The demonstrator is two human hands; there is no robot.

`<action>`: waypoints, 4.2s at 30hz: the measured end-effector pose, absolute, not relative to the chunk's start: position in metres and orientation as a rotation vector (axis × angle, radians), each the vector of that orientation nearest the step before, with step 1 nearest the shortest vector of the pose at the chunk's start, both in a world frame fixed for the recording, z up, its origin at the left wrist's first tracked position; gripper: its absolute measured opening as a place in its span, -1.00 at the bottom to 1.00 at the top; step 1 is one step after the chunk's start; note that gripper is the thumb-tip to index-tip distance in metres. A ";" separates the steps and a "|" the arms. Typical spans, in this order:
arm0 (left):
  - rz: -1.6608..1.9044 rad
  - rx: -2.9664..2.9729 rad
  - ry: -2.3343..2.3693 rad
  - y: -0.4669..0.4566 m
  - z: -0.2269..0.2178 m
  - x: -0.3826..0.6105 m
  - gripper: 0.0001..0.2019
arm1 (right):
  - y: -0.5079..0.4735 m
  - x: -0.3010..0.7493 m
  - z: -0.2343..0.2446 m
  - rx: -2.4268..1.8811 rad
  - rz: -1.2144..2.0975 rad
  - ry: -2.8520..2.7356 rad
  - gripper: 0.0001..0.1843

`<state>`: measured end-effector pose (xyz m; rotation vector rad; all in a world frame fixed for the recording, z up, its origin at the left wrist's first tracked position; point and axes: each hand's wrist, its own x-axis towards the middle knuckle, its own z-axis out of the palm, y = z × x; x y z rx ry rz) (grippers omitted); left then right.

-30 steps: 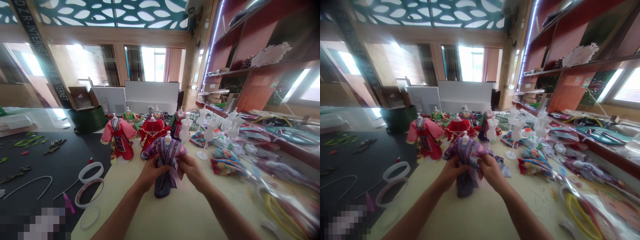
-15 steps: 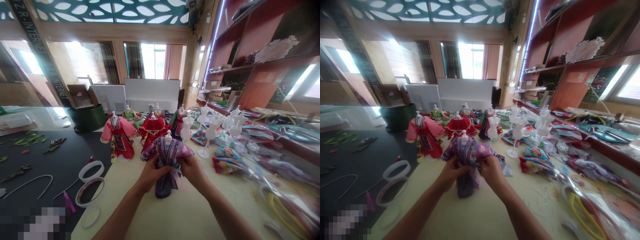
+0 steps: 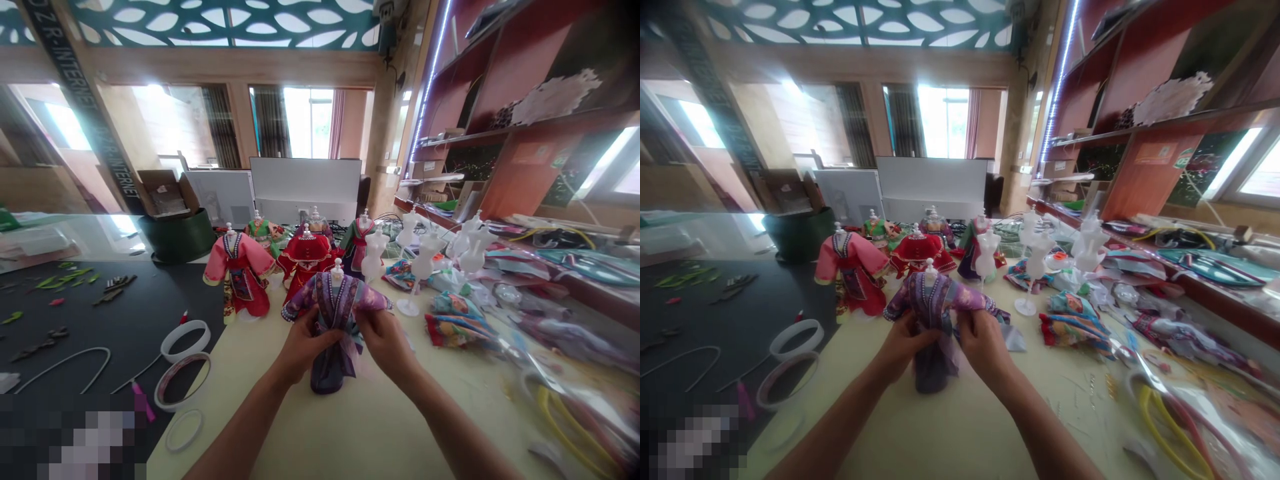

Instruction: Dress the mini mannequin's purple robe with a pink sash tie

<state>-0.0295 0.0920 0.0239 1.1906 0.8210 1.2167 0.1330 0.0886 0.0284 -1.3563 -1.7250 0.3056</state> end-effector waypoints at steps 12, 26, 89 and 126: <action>1.204 1.212 0.774 0.092 0.023 -0.033 -0.65 | 0.064 0.134 0.029 -1.126 0.017 -2.105 -0.71; 1.170 1.196 0.695 0.092 0.028 -0.036 -0.63 | 0.067 0.142 0.032 -1.047 -0.072 -2.176 -0.73; 0.968 1.392 0.599 0.095 0.026 -0.062 -0.58 | 0.066 0.125 0.024 -1.059 0.420 -1.924 -0.68; 1.220 0.929 1.151 0.020 0.030 -0.010 -0.64 | 0.060 0.124 0.026 -1.008 0.828 -1.918 -0.81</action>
